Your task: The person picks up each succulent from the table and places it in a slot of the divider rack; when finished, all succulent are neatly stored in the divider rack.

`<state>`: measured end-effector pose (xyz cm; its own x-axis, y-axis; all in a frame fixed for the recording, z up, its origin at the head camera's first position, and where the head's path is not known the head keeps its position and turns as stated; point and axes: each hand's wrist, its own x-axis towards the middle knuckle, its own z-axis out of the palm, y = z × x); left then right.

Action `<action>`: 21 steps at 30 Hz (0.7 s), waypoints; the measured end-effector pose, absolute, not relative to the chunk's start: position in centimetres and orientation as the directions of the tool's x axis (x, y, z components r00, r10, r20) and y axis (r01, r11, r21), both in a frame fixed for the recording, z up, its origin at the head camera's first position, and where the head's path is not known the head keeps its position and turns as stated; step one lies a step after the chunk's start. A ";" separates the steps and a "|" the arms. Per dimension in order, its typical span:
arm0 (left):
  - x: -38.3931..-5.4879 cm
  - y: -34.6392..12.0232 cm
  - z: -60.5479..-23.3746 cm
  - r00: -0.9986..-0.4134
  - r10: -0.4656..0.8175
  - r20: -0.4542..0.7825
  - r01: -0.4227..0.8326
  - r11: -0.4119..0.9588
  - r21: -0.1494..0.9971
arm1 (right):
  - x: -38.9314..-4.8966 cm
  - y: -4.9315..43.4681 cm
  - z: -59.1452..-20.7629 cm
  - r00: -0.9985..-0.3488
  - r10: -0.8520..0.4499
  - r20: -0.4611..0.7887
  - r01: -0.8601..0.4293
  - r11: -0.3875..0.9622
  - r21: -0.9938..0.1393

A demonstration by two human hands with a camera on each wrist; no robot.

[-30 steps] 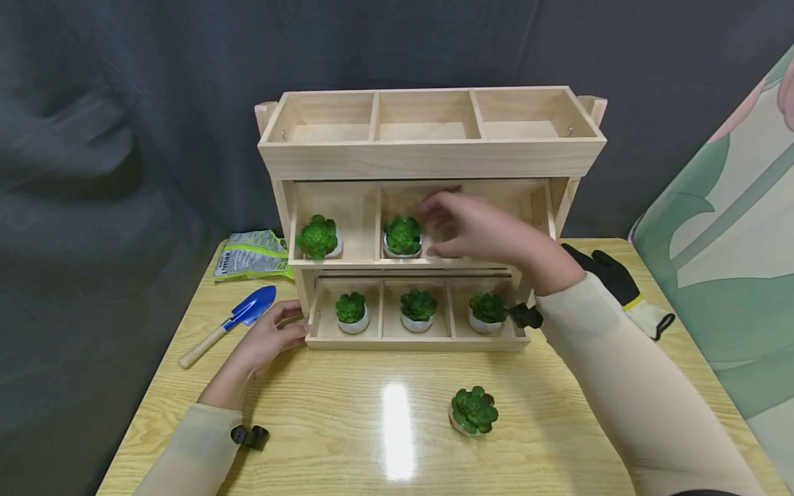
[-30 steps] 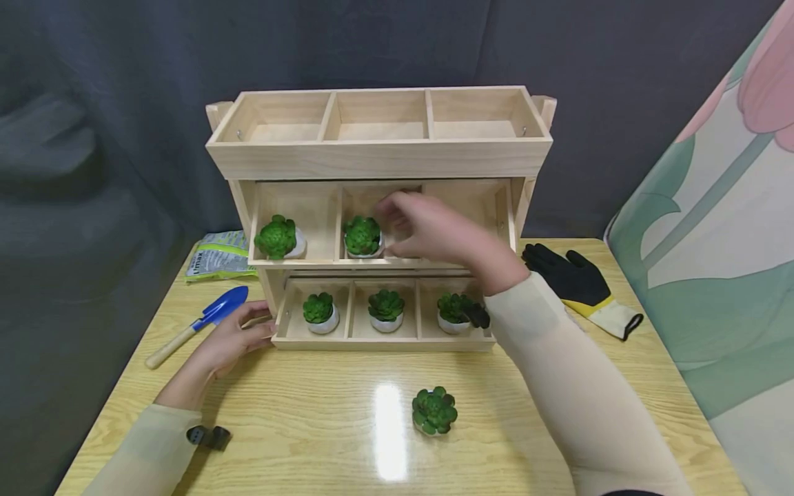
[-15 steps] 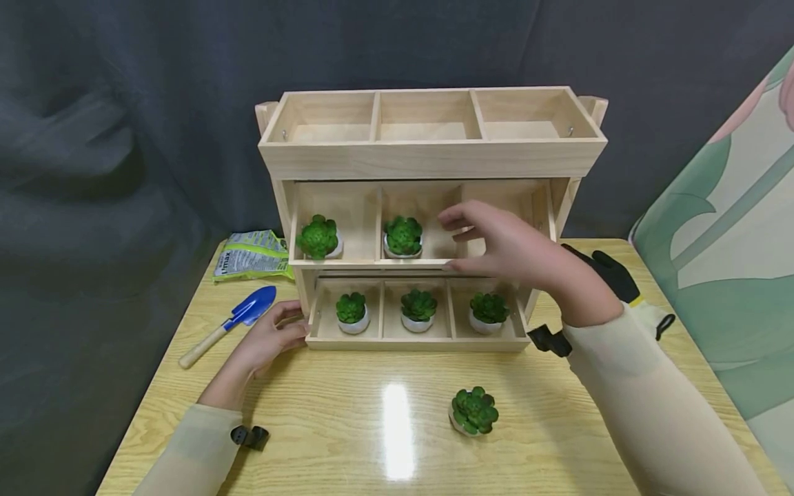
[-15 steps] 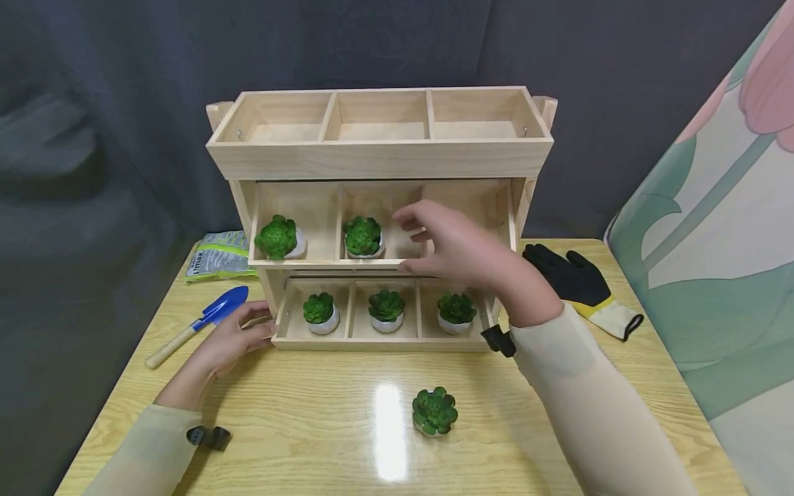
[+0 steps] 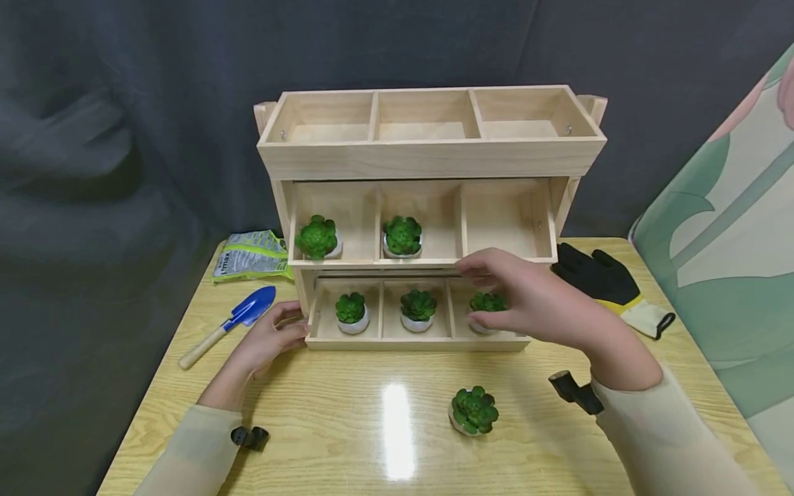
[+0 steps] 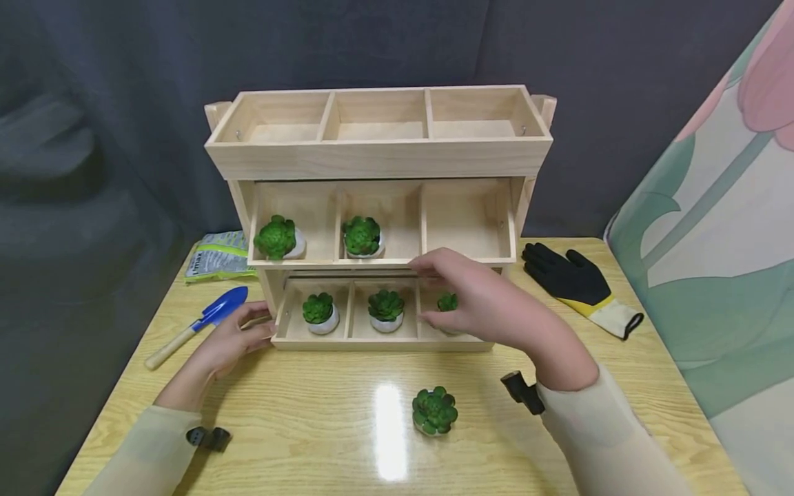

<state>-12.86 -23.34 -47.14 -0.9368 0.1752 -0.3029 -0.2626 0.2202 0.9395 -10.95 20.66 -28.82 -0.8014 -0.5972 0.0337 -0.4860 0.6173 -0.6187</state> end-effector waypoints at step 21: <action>-12.9 -23.4 -47.2 -0.937 0.179 -0.301 -0.263 0.208 0.942 | -6.7 25.4 -36.9 -0.790 -0.614 -0.008 -0.414 0.542 -0.731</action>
